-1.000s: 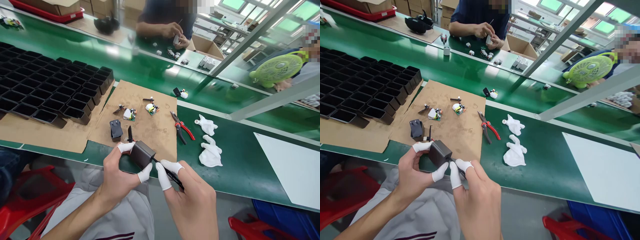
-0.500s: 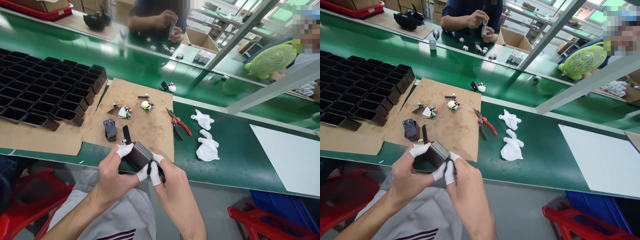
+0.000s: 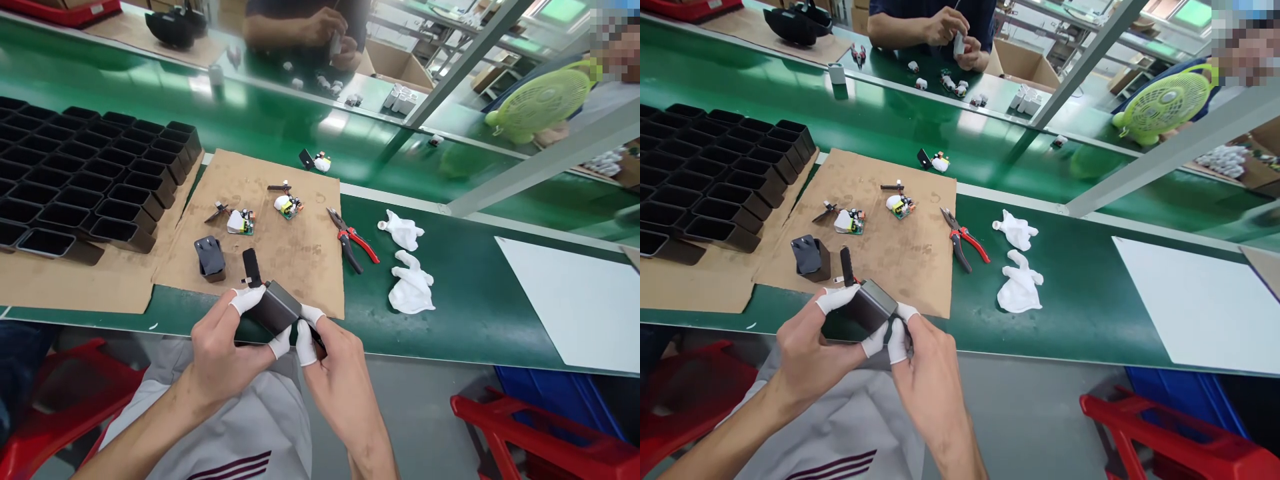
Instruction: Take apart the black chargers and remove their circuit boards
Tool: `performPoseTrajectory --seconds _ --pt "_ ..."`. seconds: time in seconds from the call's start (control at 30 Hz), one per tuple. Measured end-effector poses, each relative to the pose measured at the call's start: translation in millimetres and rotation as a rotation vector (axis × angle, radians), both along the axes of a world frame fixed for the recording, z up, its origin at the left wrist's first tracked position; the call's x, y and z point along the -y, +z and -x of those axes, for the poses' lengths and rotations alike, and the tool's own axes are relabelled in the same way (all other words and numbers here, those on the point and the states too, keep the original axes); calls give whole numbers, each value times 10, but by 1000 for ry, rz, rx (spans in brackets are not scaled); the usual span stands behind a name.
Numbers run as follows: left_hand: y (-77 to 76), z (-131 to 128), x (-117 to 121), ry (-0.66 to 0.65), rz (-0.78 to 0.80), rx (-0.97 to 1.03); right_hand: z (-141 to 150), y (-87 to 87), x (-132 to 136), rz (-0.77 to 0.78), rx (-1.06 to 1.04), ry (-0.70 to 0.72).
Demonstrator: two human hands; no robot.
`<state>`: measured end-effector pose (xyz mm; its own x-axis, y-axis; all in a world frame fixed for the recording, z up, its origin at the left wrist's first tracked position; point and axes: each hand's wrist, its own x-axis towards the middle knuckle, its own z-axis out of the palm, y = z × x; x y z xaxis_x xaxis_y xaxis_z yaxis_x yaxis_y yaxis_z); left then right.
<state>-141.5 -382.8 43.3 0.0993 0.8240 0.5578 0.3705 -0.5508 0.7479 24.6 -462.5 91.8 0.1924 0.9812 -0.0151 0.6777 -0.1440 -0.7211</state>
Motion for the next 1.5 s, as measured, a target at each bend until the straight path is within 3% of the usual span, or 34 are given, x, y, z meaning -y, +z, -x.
performPoseTrajectory --seconds 0.2,0.33,0.4,0.53,0.6,0.67,0.97,1.1,1.2,1.3,1.4,1.5 --pt "-20 4 -20 -33 -27 -1 15 -12 -21 -13 40 -19" --pt "58 -46 -33 -34 39 -7 -39 136 82 17 128 -45" --pt "126 -67 -43 -32 170 37 -109 229 181 -5 135 -66" --pt "225 -64 -86 -191 703 391 -275 270 294 -120 150 -216" --pt "244 -47 -114 -286 898 581 -336 204 247 -159 173 -271" --pt "256 -32 -134 -334 984 686 -380 106 137 -177 196 -282" --pt "330 -29 -130 -320 1037 733 -625 -425 -347 -245 476 -285" --pt "284 -25 -111 -356 1031 710 -675 -550 -399 -255 502 -252" --pt "209 -37 -112 -363 895 629 -623 -483 -378 -357 499 -272" --pt "105 -61 -177 -314 492 345 -478 -337 -325 -445 191 -246" --pt "-3 -73 -295 -325 106 0 -277 -266 -290 -343 -233 -115" --pt "-58 -69 -384 -382 61 -149 -91 -330 -306 -327 -371 -179"
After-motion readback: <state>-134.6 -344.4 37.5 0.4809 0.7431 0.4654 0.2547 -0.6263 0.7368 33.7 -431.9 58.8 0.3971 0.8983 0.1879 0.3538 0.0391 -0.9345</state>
